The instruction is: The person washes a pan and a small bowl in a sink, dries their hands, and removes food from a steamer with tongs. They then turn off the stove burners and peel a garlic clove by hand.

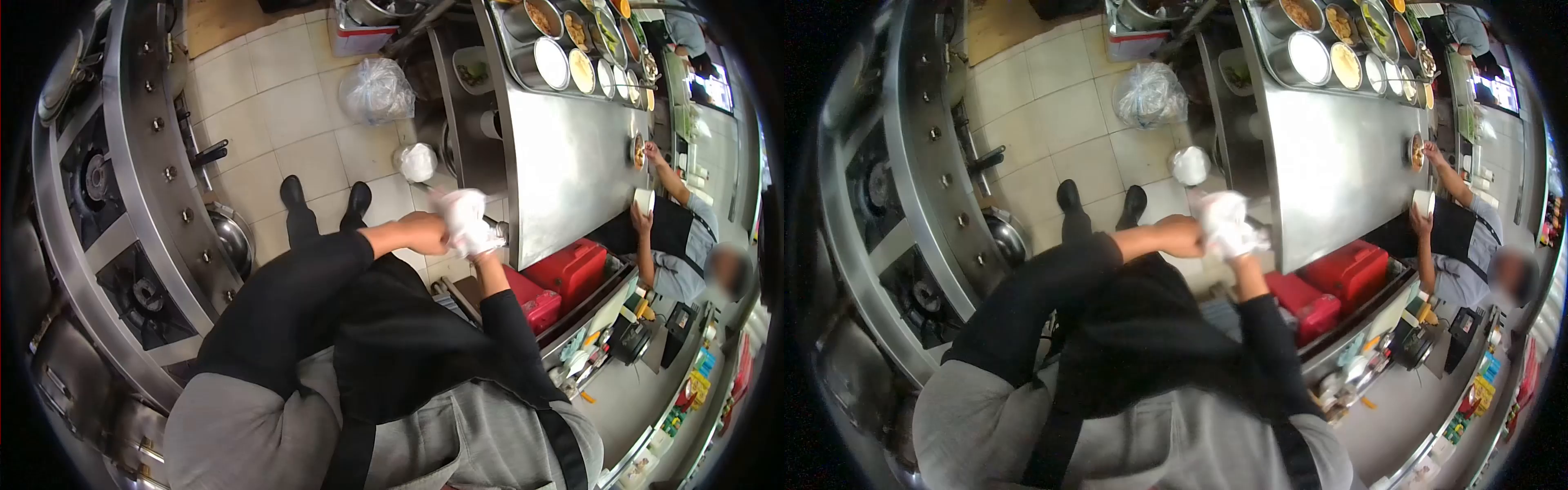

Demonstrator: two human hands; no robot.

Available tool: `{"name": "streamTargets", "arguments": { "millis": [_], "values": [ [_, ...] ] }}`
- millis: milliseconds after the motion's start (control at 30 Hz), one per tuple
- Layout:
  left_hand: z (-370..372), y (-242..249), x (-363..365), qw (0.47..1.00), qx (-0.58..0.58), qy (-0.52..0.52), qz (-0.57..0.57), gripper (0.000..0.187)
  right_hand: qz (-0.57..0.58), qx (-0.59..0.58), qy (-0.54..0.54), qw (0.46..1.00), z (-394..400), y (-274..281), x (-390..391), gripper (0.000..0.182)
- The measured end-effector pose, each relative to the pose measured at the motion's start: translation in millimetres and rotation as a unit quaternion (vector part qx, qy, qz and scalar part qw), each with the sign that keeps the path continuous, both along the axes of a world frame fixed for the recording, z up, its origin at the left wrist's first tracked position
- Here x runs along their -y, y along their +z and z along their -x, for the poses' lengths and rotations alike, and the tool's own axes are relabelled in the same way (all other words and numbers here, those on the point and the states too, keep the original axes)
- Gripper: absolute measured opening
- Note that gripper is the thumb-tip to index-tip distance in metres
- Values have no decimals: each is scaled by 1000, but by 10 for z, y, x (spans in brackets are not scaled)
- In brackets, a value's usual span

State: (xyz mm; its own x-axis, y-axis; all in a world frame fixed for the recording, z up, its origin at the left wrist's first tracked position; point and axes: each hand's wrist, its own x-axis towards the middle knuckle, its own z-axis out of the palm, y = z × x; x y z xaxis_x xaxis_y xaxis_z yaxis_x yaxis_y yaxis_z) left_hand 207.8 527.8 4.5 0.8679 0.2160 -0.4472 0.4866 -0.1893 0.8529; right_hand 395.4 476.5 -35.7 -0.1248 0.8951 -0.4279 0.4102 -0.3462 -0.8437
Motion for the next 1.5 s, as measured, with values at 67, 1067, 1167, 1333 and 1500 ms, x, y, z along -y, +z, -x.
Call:
{"name": "streamTargets", "arguments": {
  "millis": [67, 1067, 1167, 1333, 1500],
  "values": [
    [-77, -599, 141, 952, 302, 9, -56, 29, 170, 70, 128, 975, 116, 174, 148, 51],
    [3104, -1685, 1588, 629, -85, 732, 246, 34, -147, 520, -152, 828, -431, -1811, -3653, 41],
    [3054, -1584, 1294, 636, -57, 732, 238, 35, -177, 552, -148, 801, -720, -2240, -3735, 43],
    [2939, -1474, 1235, 633, -59, 739, 223, 36, -163, 502, -179, 830, 24, -1198, -3385, 37],
    [2939, -1308, 1151, 676, -3, 702, 224, 38, 30, -450, -360, 817, 853, -203, -2656, 28]
  ]
}}
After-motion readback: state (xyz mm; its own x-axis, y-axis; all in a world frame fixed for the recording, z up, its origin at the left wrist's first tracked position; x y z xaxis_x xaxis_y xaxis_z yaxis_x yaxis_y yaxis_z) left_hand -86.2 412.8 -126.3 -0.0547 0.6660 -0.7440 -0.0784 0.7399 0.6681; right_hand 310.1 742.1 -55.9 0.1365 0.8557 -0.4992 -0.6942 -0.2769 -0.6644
